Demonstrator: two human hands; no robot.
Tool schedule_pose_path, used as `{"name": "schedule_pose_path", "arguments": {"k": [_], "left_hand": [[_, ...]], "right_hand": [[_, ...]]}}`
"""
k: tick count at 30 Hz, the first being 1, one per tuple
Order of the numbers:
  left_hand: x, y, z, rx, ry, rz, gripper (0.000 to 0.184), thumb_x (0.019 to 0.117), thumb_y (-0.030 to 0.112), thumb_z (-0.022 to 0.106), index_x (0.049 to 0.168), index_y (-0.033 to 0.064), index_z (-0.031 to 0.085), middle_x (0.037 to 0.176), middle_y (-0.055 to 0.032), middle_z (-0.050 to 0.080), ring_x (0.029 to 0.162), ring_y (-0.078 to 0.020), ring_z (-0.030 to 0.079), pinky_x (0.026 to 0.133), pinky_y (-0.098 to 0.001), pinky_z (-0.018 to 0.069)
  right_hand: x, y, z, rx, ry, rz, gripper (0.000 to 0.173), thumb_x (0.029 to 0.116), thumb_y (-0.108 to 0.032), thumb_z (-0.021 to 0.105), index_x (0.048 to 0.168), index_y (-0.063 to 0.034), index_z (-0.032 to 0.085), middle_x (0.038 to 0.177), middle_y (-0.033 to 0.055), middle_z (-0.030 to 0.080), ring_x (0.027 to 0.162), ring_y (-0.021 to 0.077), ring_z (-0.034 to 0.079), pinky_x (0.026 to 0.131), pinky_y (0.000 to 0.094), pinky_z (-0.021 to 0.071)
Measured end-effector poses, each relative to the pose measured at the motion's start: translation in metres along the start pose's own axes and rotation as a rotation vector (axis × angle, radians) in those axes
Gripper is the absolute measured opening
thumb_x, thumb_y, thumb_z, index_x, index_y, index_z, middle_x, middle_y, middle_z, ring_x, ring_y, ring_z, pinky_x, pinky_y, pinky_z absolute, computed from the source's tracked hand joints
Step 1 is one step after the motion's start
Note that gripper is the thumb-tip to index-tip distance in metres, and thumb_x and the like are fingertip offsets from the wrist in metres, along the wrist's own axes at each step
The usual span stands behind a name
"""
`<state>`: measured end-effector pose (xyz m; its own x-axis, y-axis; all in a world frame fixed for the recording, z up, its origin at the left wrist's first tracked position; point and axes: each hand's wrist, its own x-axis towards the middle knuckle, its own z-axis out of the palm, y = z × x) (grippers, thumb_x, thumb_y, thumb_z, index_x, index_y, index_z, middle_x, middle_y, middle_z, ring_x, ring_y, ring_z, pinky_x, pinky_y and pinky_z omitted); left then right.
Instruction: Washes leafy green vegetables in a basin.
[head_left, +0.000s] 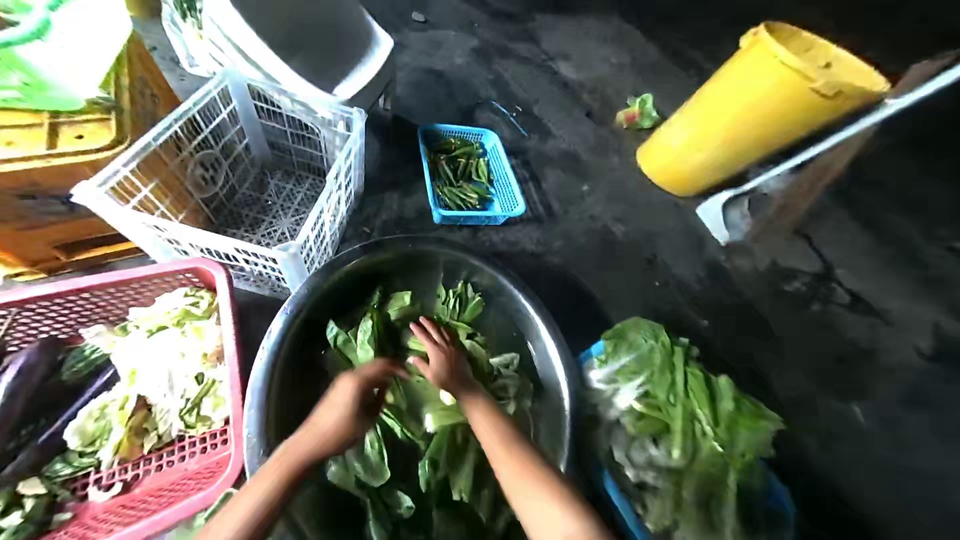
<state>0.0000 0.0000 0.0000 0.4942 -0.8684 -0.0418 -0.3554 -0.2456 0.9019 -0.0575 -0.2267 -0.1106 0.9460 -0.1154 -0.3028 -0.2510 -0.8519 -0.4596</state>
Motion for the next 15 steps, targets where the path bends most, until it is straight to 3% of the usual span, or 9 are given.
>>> {"name": "schedule_pose_path", "arguments": {"k": [2, 4, 6, 8, 10, 12, 13, 15], "left_hand": [[0.038, -0.036, 0.037, 0.375, -0.348, -0.083, 0.048, 0.0984, -0.009, 0.047, 0.143, 0.0058, 0.059, 0.147, -0.0178, 0.057, 0.14, -0.0323, 0.051, 0.118, -0.0488, 0.0387], [0.053, -0.082, 0.047, 0.547, -0.542, -0.113, 0.059, 0.0957, 0.0, 0.057, 0.152, 0.0121, 0.049, 0.154, -0.0186, 0.049, 0.147, -0.0374, 0.041, 0.121, -0.0556, 0.0299], [0.052, -0.116, 0.038, 0.575, -0.56, -0.132, 0.055, 0.0964, 0.016, 0.062, 0.149, 0.0065, 0.051, 0.156, -0.0174, 0.048, 0.148, -0.0358, 0.039, 0.121, -0.0545, 0.0277], [0.054, -0.129, 0.028, 0.55, -0.523, -0.176, 0.056, 0.0968, 0.021, 0.062, 0.148, 0.0025, 0.051, 0.157, -0.0194, 0.045, 0.15, -0.0363, 0.034, 0.122, -0.0555, 0.0244], [0.056, -0.126, 0.031, 0.589, -0.482, -0.172, 0.059, 0.0945, 0.025, 0.065, 0.147, 0.0026, 0.051, 0.156, -0.0203, 0.045, 0.151, -0.0384, 0.032, 0.122, -0.0587, 0.0226], [0.051, -0.12, 0.061, 0.612, -0.447, -0.099, 0.059, 0.0892, 0.022, 0.072, 0.143, 0.0029, 0.057, 0.153, -0.0225, 0.049, 0.152, -0.0435, 0.028, 0.122, -0.0663, 0.0132], [0.047, -0.118, 0.078, 0.594, -0.473, -0.072, 0.056, 0.091, 0.018, 0.071, 0.143, 0.0022, 0.058, 0.154, -0.0237, 0.048, 0.152, -0.0445, 0.027, 0.123, -0.0671, 0.0069], [0.044, -0.119, 0.095, 0.549, -0.565, -0.05, 0.049, 0.0968, 0.008, 0.063, 0.145, 0.0012, 0.056, 0.156, -0.0245, 0.045, 0.152, -0.0452, 0.029, 0.123, -0.0648, 0.0067]], "right_hand": [[-0.001, -0.009, 0.018, -0.104, -0.059, 0.093, 0.064, 0.1008, -0.024, 0.057, 0.161, -0.0155, 0.036, 0.165, 0.0182, 0.034, 0.154, 0.0366, 0.028, 0.126, 0.0557, 0.0169], [-0.015, -0.001, 0.034, -0.128, -0.05, 0.124, 0.062, 0.1008, -0.008, 0.051, 0.16, -0.0234, 0.039, 0.162, 0.0141, 0.041, 0.152, 0.0334, 0.034, 0.127, 0.0528, 0.0189], [-0.029, 0.025, 0.039, -0.114, 0.003, 0.147, 0.056, 0.1002, -0.017, 0.059, 0.155, -0.0216, 0.049, 0.156, 0.0122, 0.05, 0.148, 0.031, 0.042, 0.125, 0.0512, 0.023], [-0.036, 0.05, 0.035, -0.095, 0.065, 0.254, 0.057, 0.1005, -0.025, 0.06, 0.155, -0.0144, 0.047, 0.155, 0.0136, 0.05, 0.147, 0.0326, 0.042, 0.124, 0.0526, 0.0236], [-0.036, 0.059, 0.037, -0.048, 0.212, 0.415, 0.062, 0.0995, -0.02, 0.061, 0.157, -0.0084, 0.042, 0.155, 0.0193, 0.049, 0.146, 0.0378, 0.043, 0.123, 0.0557, 0.0264], [-0.031, 0.05, 0.042, -0.004, 0.317, 0.572, 0.058, 0.1027, -0.017, 0.054, 0.157, -0.0025, 0.039, 0.156, 0.0245, 0.045, 0.148, 0.0404, 0.04, 0.124, 0.0539, 0.0263], [-0.03, 0.042, 0.049, 0.043, 0.364, 0.61, 0.051, 0.1042, -0.012, 0.05, 0.153, 0.0021, 0.044, 0.155, 0.0273, 0.046, 0.147, 0.0422, 0.04, 0.124, 0.0534, 0.0261], [-0.035, 0.028, 0.06, 0.164, 0.259, 0.596, 0.049, 0.1047, -0.006, 0.044, 0.151, 0.0094, 0.042, 0.158, 0.0315, 0.038, 0.152, 0.0458, 0.029, 0.127, 0.054, 0.0127]]}}
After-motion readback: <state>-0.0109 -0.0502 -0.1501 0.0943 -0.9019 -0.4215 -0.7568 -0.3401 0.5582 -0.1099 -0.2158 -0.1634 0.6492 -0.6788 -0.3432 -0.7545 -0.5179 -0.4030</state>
